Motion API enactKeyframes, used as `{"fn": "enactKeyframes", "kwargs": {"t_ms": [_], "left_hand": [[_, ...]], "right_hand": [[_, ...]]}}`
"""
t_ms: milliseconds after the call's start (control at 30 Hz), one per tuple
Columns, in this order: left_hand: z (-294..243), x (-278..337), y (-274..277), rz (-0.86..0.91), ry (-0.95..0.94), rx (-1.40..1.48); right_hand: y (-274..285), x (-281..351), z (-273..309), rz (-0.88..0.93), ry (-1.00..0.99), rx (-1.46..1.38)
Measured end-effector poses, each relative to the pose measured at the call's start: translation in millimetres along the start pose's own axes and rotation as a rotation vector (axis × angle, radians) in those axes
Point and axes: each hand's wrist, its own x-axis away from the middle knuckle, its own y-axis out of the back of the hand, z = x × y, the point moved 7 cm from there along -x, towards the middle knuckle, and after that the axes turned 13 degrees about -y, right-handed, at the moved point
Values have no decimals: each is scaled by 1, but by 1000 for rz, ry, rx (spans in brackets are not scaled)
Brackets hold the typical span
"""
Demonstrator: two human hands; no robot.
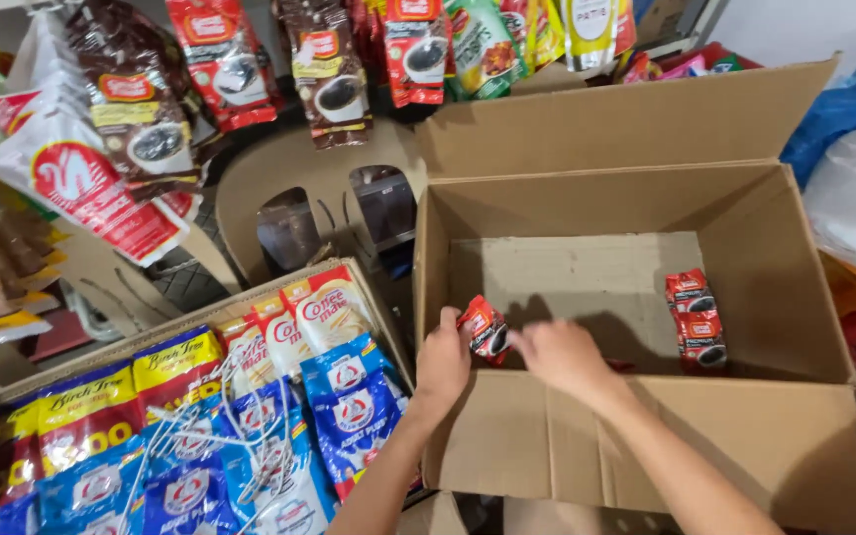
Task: Organizing and restocking various grocery items such as coffee, milk powder, and snacks onto shelves and into boxes in a small grocery store or pantry.
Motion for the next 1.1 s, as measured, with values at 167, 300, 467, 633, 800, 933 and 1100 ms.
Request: {"fn": "enactKeyframes", "kwargs": {"t_ms": [167, 300, 467, 633, 800, 933, 1100], "left_hand": [[-16, -10, 47, -144, -97, 85], [-30, -25, 105, -240, -151, 165], [-39, -42, 182, -394, -265, 94], [-58, -58, 245, -496, -367, -11], [-79, -77, 300, -542, -393, 71], [-77, -102, 340, -612, -397, 90], [-75, -137, 386, -633, -514, -144]], "right_hand": [[47, -12, 39, -217, 277, -553], [62, -21, 78, -196, 385, -713], [74, -46, 135, -79, 515, -1004], [108, -36, 206, -95, 567, -1108], [135, -56, 253, -268, 633, -1132], [179, -57, 288, -269, 685, -1138], [231, -71, 316, -645, 866, -892]]}}
